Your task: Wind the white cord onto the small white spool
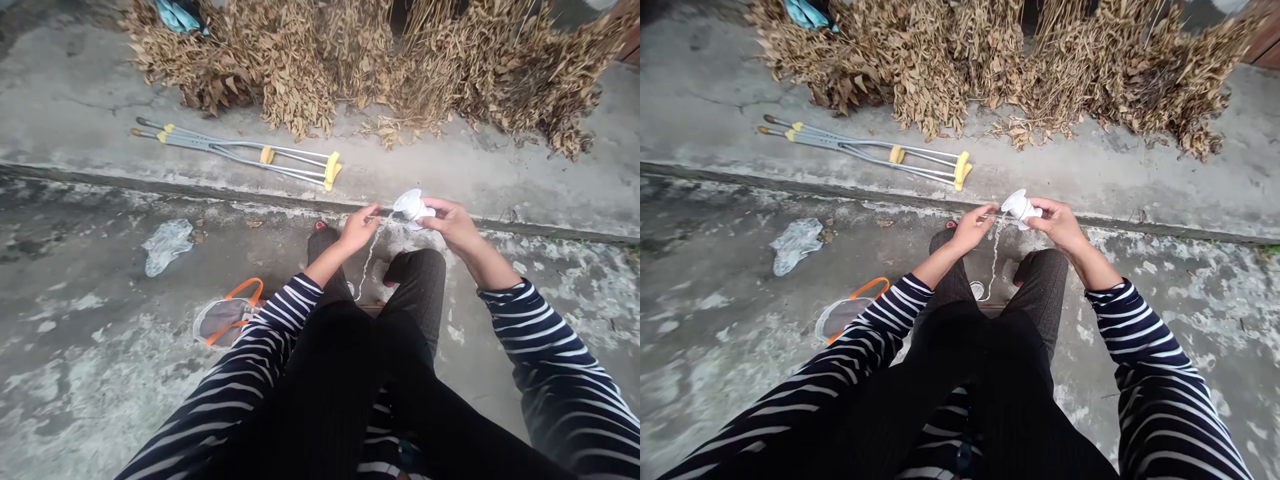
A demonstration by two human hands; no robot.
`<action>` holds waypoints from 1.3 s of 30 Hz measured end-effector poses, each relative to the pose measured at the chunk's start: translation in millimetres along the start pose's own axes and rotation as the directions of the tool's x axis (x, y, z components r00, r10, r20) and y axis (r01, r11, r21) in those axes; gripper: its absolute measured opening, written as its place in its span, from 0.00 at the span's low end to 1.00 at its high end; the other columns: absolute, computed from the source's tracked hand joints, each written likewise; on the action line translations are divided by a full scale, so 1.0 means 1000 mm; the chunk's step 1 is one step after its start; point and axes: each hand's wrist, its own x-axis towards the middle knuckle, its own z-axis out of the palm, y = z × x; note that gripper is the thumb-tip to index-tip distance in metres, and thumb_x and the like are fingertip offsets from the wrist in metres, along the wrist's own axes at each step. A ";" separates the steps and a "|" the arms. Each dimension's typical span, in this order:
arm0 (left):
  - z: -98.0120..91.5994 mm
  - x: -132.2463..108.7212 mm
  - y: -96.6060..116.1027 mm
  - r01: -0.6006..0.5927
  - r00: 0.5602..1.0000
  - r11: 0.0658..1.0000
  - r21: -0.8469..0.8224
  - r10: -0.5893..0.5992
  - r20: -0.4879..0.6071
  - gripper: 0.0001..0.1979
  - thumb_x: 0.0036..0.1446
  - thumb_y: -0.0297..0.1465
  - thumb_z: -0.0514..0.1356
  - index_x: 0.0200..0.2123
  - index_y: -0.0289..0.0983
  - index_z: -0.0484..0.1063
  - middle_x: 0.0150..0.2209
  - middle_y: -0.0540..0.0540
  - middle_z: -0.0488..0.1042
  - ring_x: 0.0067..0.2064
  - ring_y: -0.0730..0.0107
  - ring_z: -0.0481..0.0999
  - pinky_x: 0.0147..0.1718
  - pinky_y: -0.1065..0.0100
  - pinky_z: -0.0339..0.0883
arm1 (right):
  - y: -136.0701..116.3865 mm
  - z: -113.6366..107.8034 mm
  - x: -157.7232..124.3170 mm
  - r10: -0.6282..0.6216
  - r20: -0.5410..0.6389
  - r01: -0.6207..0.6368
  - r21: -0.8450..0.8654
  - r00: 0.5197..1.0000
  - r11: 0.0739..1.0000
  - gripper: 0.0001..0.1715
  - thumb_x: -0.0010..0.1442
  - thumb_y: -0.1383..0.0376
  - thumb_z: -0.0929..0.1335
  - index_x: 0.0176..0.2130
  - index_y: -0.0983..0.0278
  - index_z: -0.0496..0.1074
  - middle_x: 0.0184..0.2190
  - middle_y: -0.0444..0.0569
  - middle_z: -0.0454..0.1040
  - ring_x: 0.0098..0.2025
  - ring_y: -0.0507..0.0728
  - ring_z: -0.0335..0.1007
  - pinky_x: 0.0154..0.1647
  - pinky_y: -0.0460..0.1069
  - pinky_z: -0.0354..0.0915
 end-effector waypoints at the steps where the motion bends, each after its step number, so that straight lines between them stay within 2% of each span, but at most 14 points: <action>1: 0.004 0.000 0.008 -0.036 0.999 0.999 -0.013 0.036 0.028 0.17 0.60 0.27 0.64 0.53 0.37 0.79 0.55 0.41 0.81 0.53 0.62 0.79 0.51 0.67 0.70 | 0.000 0.000 0.000 0.006 0.007 -0.006 0.000 1.000 1.000 0.25 0.40 0.61 0.81 0.42 0.61 0.85 0.36 0.46 0.82 0.36 0.57 0.75 0.41 0.57 0.77; 4: 0.021 -0.002 0.023 -0.067 0.995 0.994 -0.091 0.073 0.066 0.18 0.61 0.30 0.65 0.55 0.36 0.78 0.51 0.41 0.82 0.45 0.65 0.80 0.43 0.69 0.72 | -0.004 0.002 0.001 0.019 0.020 -0.019 -0.002 1.000 1.000 0.24 0.42 0.62 0.81 0.42 0.61 0.85 0.36 0.47 0.82 0.35 0.56 0.75 0.40 0.56 0.77; 7: 0.036 0.000 0.029 -0.041 0.996 0.990 -0.137 0.053 0.078 0.10 0.66 0.32 0.60 0.43 0.33 0.80 0.38 0.44 0.83 0.34 0.70 0.78 0.37 0.70 0.71 | -0.008 0.005 0.000 0.040 0.015 -0.040 0.003 0.999 0.999 0.22 0.43 0.62 0.80 0.41 0.61 0.85 0.34 0.46 0.82 0.34 0.56 0.76 0.39 0.54 0.76; 9: 0.040 0.003 0.031 -0.012 0.995 0.988 -0.155 0.027 0.098 0.13 0.68 0.31 0.57 0.34 0.33 0.78 0.30 0.46 0.80 0.29 0.73 0.75 0.34 0.71 0.69 | -0.009 0.005 0.000 0.055 0.010 -0.055 0.008 0.998 0.998 0.19 0.44 0.62 0.79 0.39 0.61 0.85 0.32 0.45 0.82 0.34 0.56 0.76 0.41 0.54 0.75; 12: 0.036 0.010 0.033 0.018 0.993 0.991 -0.130 -0.003 0.114 0.15 0.67 0.29 0.56 0.26 0.34 0.73 0.24 0.49 0.76 0.26 0.75 0.73 0.31 0.73 0.67 | -0.008 0.003 0.000 0.078 -0.009 -0.078 0.021 0.997 0.997 0.16 0.43 0.63 0.78 0.36 0.61 0.85 0.32 0.44 0.82 0.34 0.55 0.75 0.44 0.54 0.74; 15: 0.025 0.016 0.034 0.005 0.993 1.000 0.027 -0.008 0.114 0.13 0.62 0.27 0.57 0.24 0.35 0.72 0.22 0.50 0.74 0.26 0.73 0.72 0.31 0.72 0.64 | -0.003 0.001 0.001 0.117 -0.029 -0.116 0.053 0.993 0.992 0.17 0.40 0.64 0.79 0.36 0.61 0.85 0.33 0.45 0.83 0.35 0.55 0.75 0.46 0.54 0.74; 19: 0.015 0.019 0.029 -0.002 0.991 0.976 0.219 -0.027 0.131 0.11 0.57 0.27 0.58 0.23 0.35 0.74 0.22 0.49 0.74 0.28 0.71 0.72 0.32 0.71 0.62 | 0.003 0.002 0.001 0.172 0.024 -0.174 0.167 0.985 0.970 0.19 0.40 0.63 0.80 0.37 0.61 0.84 0.36 0.47 0.84 0.37 0.56 0.78 0.45 0.56 0.77; 25: 0.014 0.029 0.014 0.039 0.982 0.974 0.222 -0.078 0.169 0.12 0.56 0.29 0.58 0.22 0.34 0.75 0.20 0.52 0.70 0.25 0.74 0.67 0.28 0.72 0.57 | -0.001 0.005 -0.001 0.140 0.001 -0.138 0.195 0.990 0.971 0.16 0.41 0.64 0.80 0.35 0.61 0.84 0.34 0.48 0.84 0.38 0.58 0.80 0.50 0.57 0.77; 28: 0.017 0.045 0.019 0.020 0.981 0.986 0.163 -0.051 0.187 0.11 0.57 0.30 0.59 0.24 0.34 0.75 0.19 0.54 0.66 0.22 0.77 0.62 0.25 0.73 0.54 | -0.015 0.002 0.000 0.102 0.014 -0.103 0.197 0.995 0.975 0.16 0.42 0.63 0.80 0.35 0.62 0.84 0.34 0.48 0.84 0.38 0.59 0.81 0.49 0.58 0.78; 30: 0.019 0.059 0.028 0.031 0.979 0.996 0.088 -0.048 0.200 0.09 0.57 0.29 0.60 0.26 0.33 0.76 0.20 0.54 0.67 0.22 0.78 0.62 0.25 0.74 0.56 | -0.029 0.000 0.002 0.047 0.028 -0.051 0.189 0.999 0.981 0.16 0.44 0.62 0.80 0.36 0.62 0.84 0.34 0.49 0.84 0.40 0.60 0.81 0.50 0.59 0.78; 35: 0.019 0.082 0.051 0.095 0.982 0.994 -0.060 -0.083 0.171 0.09 0.58 0.24 0.59 0.27 0.32 0.76 0.31 0.48 0.78 0.26 0.79 0.69 0.25 0.78 0.63 | -0.068 -0.004 0.006 -0.107 0.018 0.103 0.142 0.994 0.984 0.15 0.49 0.61 0.79 0.38 0.62 0.81 0.35 0.48 0.83 0.45 0.62 0.81 0.51 0.60 0.78; 39: 0.008 0.090 0.063 0.134 0.970 0.991 -0.026 -0.125 0.208 0.11 0.59 0.20 0.57 0.27 0.31 0.76 0.32 0.45 0.80 0.29 0.78 0.73 0.23 0.80 0.63 | -0.102 -0.007 0.004 -0.216 -0.034 0.219 0.121 0.976 0.968 0.18 0.49 0.58 0.80 0.39 0.61 0.80 0.37 0.46 0.82 0.46 0.60 0.81 0.55 0.61 0.77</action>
